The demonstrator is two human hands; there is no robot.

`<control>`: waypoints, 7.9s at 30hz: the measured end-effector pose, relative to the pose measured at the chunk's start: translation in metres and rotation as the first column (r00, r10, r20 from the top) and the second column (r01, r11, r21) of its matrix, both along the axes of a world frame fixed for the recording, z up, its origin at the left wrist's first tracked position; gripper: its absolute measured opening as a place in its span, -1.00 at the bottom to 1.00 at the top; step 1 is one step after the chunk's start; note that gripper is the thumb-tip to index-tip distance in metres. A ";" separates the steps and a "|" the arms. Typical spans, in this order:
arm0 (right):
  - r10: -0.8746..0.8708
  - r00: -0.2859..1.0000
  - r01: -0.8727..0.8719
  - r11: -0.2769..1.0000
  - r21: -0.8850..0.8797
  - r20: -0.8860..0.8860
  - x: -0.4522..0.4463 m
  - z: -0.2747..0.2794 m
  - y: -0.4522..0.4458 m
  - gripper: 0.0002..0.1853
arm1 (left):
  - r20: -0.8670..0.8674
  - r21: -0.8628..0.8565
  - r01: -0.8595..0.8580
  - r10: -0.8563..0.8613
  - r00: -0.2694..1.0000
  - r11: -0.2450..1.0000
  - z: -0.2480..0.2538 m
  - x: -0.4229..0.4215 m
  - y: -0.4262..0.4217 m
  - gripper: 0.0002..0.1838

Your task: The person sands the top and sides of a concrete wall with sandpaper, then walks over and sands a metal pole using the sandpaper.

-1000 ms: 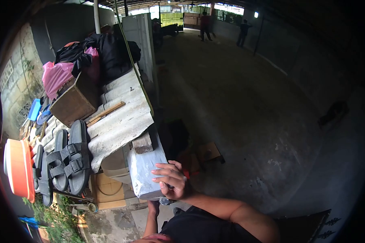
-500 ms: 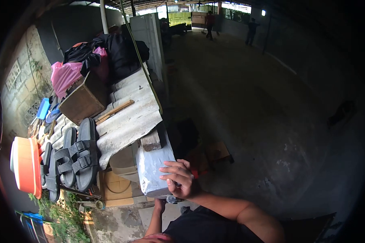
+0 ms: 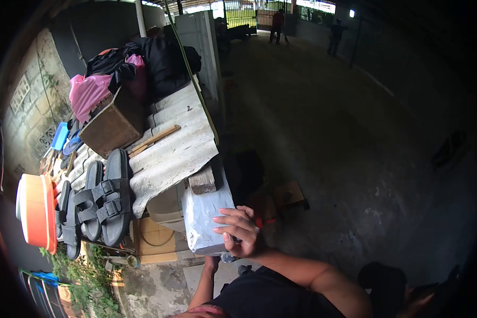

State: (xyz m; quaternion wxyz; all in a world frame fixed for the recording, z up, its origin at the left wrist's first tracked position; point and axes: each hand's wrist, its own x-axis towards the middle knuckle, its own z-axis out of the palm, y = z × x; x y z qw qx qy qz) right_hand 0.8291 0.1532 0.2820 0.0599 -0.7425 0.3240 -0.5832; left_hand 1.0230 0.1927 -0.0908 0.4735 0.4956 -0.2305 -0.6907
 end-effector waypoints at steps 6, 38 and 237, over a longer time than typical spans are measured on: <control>0.011 1.000 -0.011 1.000 -0.005 -0.020 -0.001 0.001 -0.002 -0.77 | 0.005 -0.035 -0.115 0.115 0.993 0.993 0.001 -0.010 0.002 -0.49; 0.251 0.964 -0.246 0.967 0.060 -0.092 -0.022 0.000 -0.011 -0.79 | 0.013 -0.196 -0.377 0.387 0.922 0.905 0.047 -0.044 0.034 -0.17; 0.787 0.612 -0.759 0.611 -0.223 0.073 -0.032 -0.046 -0.078 -0.58 | 0.264 -0.858 -0.456 0.965 -0.002 0.234 0.304 -0.267 -0.043 0.07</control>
